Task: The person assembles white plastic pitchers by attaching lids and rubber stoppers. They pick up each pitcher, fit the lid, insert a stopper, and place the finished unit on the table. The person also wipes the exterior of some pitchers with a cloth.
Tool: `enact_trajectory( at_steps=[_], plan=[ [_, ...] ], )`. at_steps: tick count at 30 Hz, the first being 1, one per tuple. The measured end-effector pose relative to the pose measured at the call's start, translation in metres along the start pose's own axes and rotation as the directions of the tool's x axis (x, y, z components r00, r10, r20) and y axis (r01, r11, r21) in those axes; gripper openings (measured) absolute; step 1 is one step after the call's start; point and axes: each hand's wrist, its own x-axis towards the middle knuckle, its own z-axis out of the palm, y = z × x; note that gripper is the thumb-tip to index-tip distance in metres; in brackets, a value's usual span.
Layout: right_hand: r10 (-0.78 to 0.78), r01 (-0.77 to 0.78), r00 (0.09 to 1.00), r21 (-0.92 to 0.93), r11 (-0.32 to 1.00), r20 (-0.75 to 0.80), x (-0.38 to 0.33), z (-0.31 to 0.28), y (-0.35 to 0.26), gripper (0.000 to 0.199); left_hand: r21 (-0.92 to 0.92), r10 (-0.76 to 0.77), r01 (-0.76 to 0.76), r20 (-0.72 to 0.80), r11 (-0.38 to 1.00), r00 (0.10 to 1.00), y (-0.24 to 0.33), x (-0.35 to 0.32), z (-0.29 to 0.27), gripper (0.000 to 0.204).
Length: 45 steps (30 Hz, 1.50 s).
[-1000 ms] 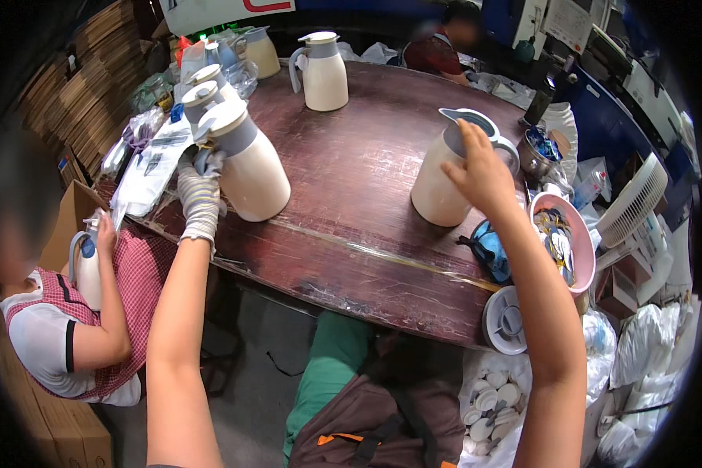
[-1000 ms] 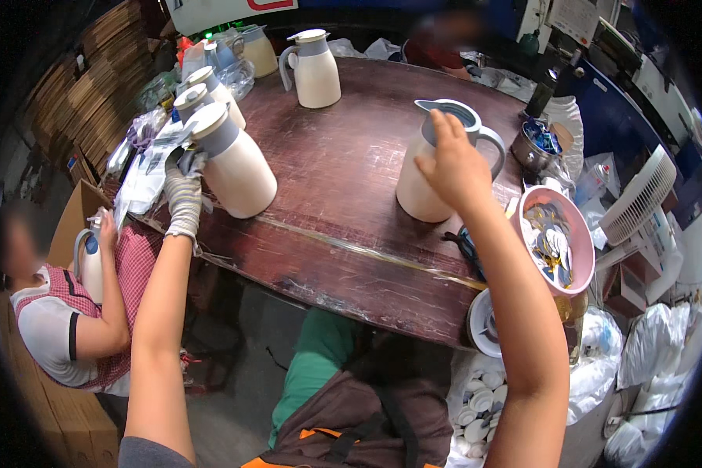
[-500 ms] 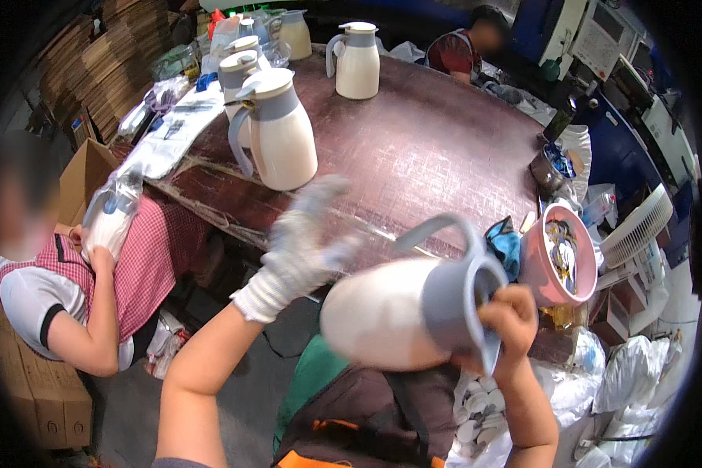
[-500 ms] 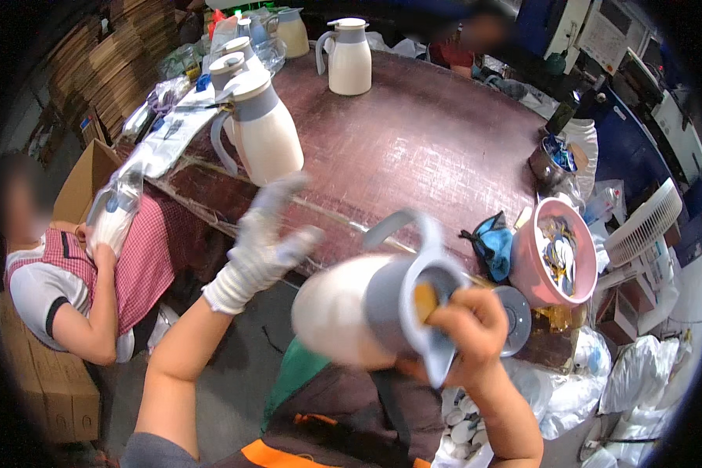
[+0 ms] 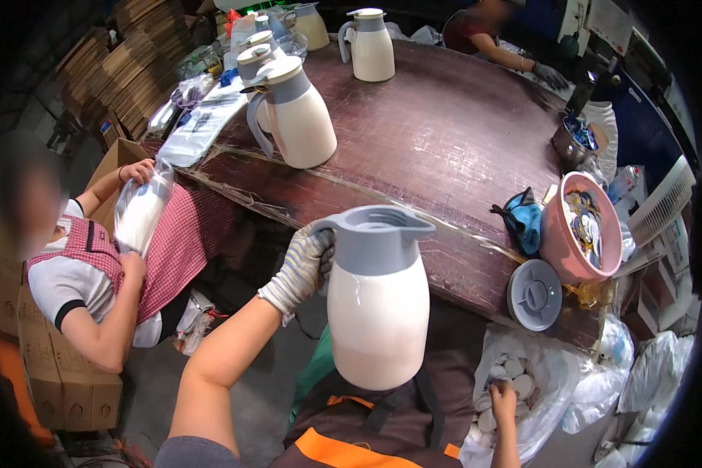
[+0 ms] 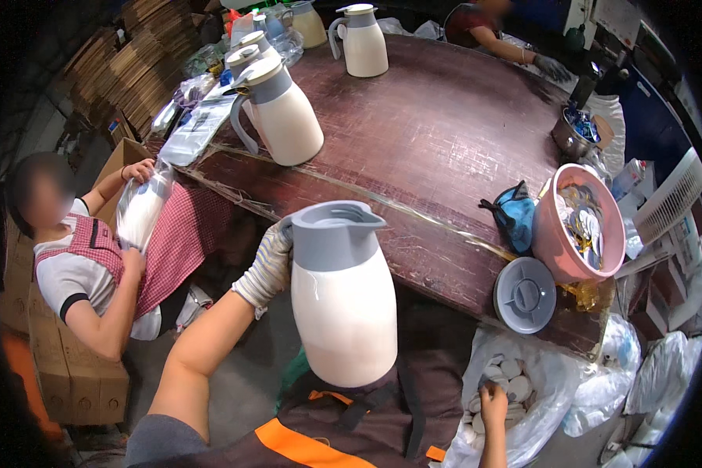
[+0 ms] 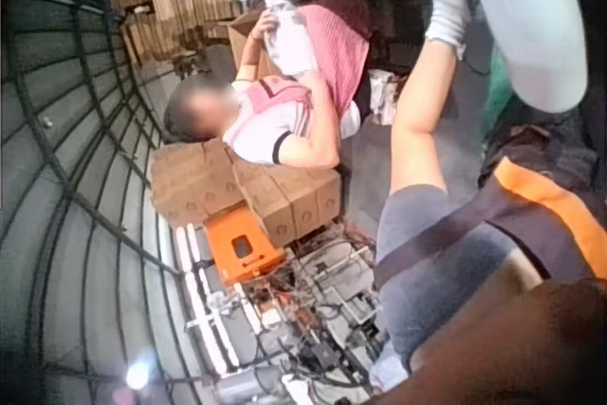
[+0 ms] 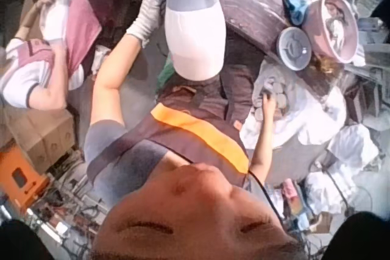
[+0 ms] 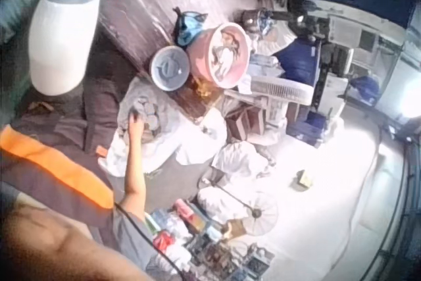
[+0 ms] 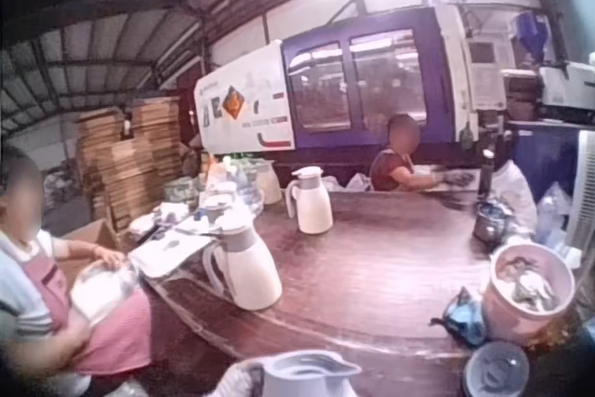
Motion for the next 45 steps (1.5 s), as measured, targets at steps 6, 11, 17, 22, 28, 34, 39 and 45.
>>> enact_trajectory(
  at_steps=[6,11,17,22,28,34,39,45],
  plan=[
    [0.477,-0.377,0.876,-0.516,0.769,0.072,-0.031,0.058,0.073,0.063,0.007,0.037,-0.036,-0.112,0.999,0.993,0.005,-0.017,0.004,0.019],
    [0.316,-0.285,0.946,-0.648,0.706,-0.073,-0.025,0.087,0.128,0.07,0.035,0.032,-0.028,-0.102,0.999,0.994,0.002,-0.016,0.009,0.019],
    [0.617,-0.495,0.784,-0.674,0.549,-0.073,-0.011,0.053,0.11,0.094,0.067,0.022,-0.024,0.026,0.997,0.999,0.009,-0.017,0.003,0.038],
    [0.666,-0.16,0.719,-0.884,0.438,0.199,-0.014,0.036,0.084,0.094,0.036,-0.051,0.047,0.129,0.998,0.99,0.019,-0.034,0.011,0.04],
    [0.466,-0.119,0.874,-0.872,0.475,0.134,-0.025,0.064,0.152,0.091,-0.224,-0.174,0.218,0.201,0.95,0.964,0.0,-0.031,-0.01,0.036],
    [0.228,-0.179,0.973,-0.532,0.828,0.027,-0.052,0.044,0.153,0.077,-0.331,-0.23,0.333,0.314,0.883,0.921,-0.004,-0.027,-0.013,0.037],
    [0.308,-0.139,0.945,-0.713,0.687,0.113,-0.048,0.035,0.124,0.078,-0.248,-0.137,0.208,0.274,0.946,0.952,-0.007,-0.028,-0.006,0.037],
    [0.508,-0.234,0.856,-0.805,0.546,0.096,-0.029,0.052,0.099,0.091,-0.02,-0.051,0.049,-0.15,0.999,0.987,-0.01,-0.023,0.017,0.018]
  ],
)
